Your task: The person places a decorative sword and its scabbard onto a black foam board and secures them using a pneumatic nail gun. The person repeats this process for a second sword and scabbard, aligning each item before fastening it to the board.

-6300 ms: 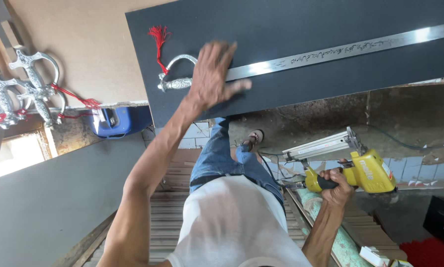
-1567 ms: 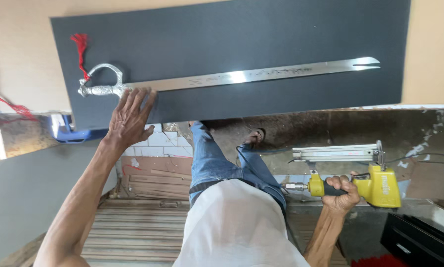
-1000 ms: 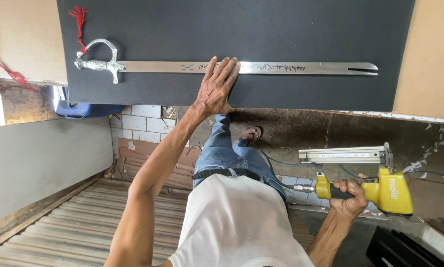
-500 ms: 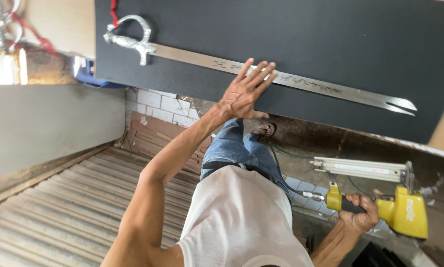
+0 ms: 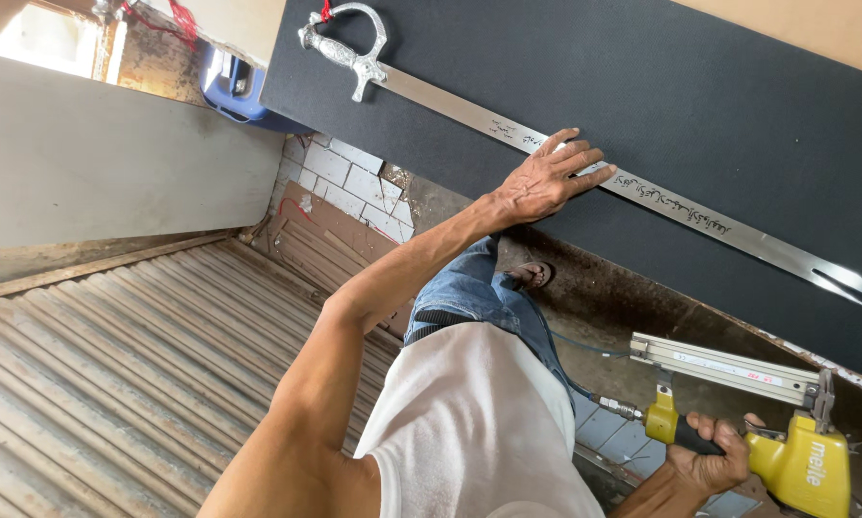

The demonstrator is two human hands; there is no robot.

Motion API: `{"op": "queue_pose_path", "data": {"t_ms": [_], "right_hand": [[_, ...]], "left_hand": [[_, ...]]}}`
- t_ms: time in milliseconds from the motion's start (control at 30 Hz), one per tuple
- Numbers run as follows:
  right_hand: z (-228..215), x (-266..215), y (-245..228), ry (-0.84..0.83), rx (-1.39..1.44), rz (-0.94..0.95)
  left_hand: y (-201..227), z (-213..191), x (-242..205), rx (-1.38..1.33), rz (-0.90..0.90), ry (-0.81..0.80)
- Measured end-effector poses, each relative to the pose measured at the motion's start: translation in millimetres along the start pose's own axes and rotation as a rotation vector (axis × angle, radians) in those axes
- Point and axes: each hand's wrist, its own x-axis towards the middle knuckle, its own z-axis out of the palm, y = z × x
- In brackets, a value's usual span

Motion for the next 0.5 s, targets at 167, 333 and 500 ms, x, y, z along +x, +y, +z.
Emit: {"op": "queue_pose_path", "data": {"t_ms": [167, 333, 500], "right_hand": [[-0.8, 1.8, 1.1, -0.034, 0.033, 0.012], [0.5, -1.8, 1.4, -0.022, 0.014, -0.018], [5.3, -2.5, 2.1, 0.016, 0.010, -0.016]], "left_hand": [[-2.1, 1.4, 0.4, -0.012, 0.000, 0.032], [-2.8, 1.7, 0.4, -0.006, -0.004, 0.037], [-0.1, -3.3, 2.4, 0.006, -0.005, 0.033]]}}
